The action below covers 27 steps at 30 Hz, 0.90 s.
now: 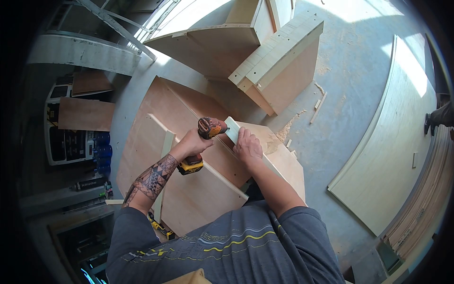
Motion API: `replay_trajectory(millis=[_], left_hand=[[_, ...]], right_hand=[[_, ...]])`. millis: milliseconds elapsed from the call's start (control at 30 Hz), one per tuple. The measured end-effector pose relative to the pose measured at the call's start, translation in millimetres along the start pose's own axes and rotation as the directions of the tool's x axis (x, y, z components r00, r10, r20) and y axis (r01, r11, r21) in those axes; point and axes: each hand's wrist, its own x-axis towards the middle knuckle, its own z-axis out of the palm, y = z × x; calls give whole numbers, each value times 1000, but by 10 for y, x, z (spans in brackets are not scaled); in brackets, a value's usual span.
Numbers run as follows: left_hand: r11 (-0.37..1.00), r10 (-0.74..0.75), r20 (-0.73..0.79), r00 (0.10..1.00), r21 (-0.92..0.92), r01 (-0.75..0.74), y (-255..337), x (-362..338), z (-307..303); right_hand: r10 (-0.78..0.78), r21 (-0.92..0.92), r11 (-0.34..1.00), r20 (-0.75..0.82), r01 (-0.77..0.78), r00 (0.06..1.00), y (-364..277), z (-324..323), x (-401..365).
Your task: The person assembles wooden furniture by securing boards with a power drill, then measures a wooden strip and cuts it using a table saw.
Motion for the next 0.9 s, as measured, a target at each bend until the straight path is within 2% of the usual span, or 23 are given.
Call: replay_trajectory(millis=[33,100,200,333,433,500,567,633,700,733,800,833,867,900], left_hand=[[1000,0,0,1000,1,0,48,-11,-21],[966,-203,158,966,-129,224,165,-44,-56],[987,-127,94,987,-82,135,115,-44,-10],[981,-137,95,986,-123,148,-29,26,121],[995,-84,-12,996,-59,83,-62,49,132],[950,-206,131,970,-209,230,-51,63,147],[960,-168,54,984,-217,176,-93,41,230],[966,-132,-27,991,-226,123,-105,3,307],[903,-166,32,986,-397,165,-102,-34,326],[894,-178,17,984,-414,168,-114,-116,367],[860,-158,-70,985,-500,103,-174,-369,489],[865,-161,-162,974,-499,60,-197,-586,529],[858,-196,-166,966,-506,87,-283,-794,537],[852,-190,-254,948,-522,31,-473,-960,630]], right_hand=[[-11,0,1000,-46,11,999,-2,3,-1],[-8,-6,1000,-45,8,999,1,9,-1],[-5,-7,1000,-28,5,1000,-11,12,-15],[10,-25,1000,16,-10,1000,-20,-14,5],[2,-18,1000,18,-2,1000,-15,-36,-5],[17,-5,1000,55,-17,998,-14,-46,-5],[24,7,1000,97,-25,995,-33,-44,-7],[20,33,999,50,-22,999,-23,-29,-13],[2,20,1000,38,-3,999,-2,-41,-13],[-2,12,1000,32,2,999,8,-52,-21],[1,-5,1000,31,-1,1000,11,-91,-20],[29,-14,999,24,-29,999,11,-102,-4],[-9,-22,1000,36,10,999,18,-115,7],[0,-27,1000,32,1,999,46,-112,13]])
